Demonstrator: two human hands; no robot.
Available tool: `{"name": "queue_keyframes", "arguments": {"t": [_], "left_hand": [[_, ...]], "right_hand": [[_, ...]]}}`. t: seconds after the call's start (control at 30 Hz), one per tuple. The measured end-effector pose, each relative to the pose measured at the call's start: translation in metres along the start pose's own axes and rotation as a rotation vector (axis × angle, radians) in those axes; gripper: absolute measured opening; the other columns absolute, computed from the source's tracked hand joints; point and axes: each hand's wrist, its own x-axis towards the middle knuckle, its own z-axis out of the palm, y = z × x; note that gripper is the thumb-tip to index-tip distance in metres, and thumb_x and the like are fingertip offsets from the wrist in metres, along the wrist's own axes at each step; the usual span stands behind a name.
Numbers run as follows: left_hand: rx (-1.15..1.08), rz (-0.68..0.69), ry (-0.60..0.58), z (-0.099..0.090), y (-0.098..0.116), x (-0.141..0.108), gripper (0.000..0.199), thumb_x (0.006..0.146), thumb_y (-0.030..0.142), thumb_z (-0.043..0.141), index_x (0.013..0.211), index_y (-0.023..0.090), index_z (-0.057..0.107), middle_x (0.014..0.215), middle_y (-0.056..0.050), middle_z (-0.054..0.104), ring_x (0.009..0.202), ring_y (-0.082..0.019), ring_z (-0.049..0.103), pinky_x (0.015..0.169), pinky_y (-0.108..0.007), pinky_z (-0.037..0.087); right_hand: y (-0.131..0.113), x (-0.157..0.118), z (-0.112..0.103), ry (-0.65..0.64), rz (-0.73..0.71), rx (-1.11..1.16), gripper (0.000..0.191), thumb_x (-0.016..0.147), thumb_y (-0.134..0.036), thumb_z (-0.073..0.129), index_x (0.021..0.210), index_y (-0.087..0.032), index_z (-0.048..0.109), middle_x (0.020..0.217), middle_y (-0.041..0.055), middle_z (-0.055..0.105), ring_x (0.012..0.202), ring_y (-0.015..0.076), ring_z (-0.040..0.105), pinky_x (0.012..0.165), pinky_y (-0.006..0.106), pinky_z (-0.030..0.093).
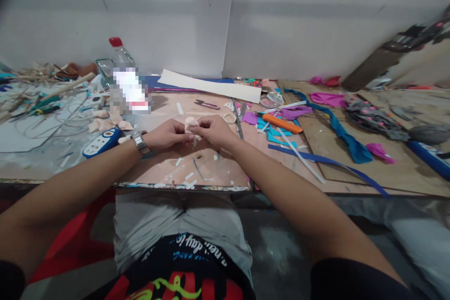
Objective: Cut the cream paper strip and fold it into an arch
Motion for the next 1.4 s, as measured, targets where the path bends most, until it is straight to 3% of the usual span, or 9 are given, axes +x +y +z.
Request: {"name": "queue_keyframes", "arguments": {"t": [0.4, 0.63, 1.0, 1.2, 1.4], "left_hand": [[-0.053, 0.044, -0.01, 0.0007, 0.0021, -0.0002, 0.049, 0.086, 0.058, 0.072, 0.084, 0.01, 0.079, 0.075, -0.009, 0.074, 0.061, -0.012, 0.059, 0.058, -0.023, 0.043], [-0.095, 0.067, 0.046, 0.0001, 0.0039, 0.0001, 0.051, 0.085, 0.059, 0.074, 0.085, 0.009, 0.078, 0.067, -0.004, 0.067, 0.057, -0.009, 0.053, 0.053, -0.02, 0.037], [-0.067, 0.093, 0.055, -0.0014, -0.0002, 0.0011, 0.052, 0.089, 0.06, 0.069, 0.086, 0.009, 0.077, 0.066, -0.004, 0.067, 0.054, -0.008, 0.051, 0.052, -0.02, 0.035], [-0.047, 0.122, 0.064, -0.0027, -0.0026, 0.0032, 0.051, 0.09, 0.059, 0.067, 0.082, 0.009, 0.076, 0.063, -0.003, 0.063, 0.054, -0.008, 0.046, 0.053, -0.021, 0.032], [-0.008, 0.14, 0.093, -0.0037, -0.0018, 0.0041, 0.053, 0.091, 0.061, 0.064, 0.08, 0.01, 0.071, 0.063, -0.001, 0.06, 0.054, -0.008, 0.043, 0.052, -0.021, 0.031]], "right_hand": [[-0.0035, -0.0033, 0.0024, 0.042, -0.006, 0.095, 0.044, 0.076, -0.059, 0.077, 0.075, -0.015, 0.074, 0.068, 0.0023, 0.064, 0.063, 0.0137, 0.05, 0.059, 0.027, 0.036], [-0.0054, -0.0047, 0.0014, 0.055, 0.0, 0.106, 0.04, 0.076, -0.054, 0.078, 0.073, -0.015, 0.072, 0.064, -0.0006, 0.059, 0.06, 0.0117, 0.046, 0.056, 0.026, 0.032], [-0.0045, -0.005, 0.0043, 0.036, 0.014, 0.216, 0.037, 0.075, -0.052, 0.079, 0.08, -0.015, 0.074, 0.069, 0.0008, 0.065, 0.062, 0.0125, 0.052, 0.057, 0.025, 0.04], [-0.0051, -0.0049, 0.0051, 0.058, 0.025, 0.234, 0.038, 0.074, -0.052, 0.08, 0.075, -0.016, 0.07, 0.065, -0.0014, 0.06, 0.059, 0.011, 0.049, 0.054, 0.023, 0.038], [-0.0011, -0.0031, 0.0054, 0.028, 0.058, 0.276, 0.034, 0.075, -0.048, 0.079, 0.083, -0.016, 0.073, 0.069, 0.0005, 0.065, 0.06, 0.011, 0.053, 0.056, 0.023, 0.039]]}}
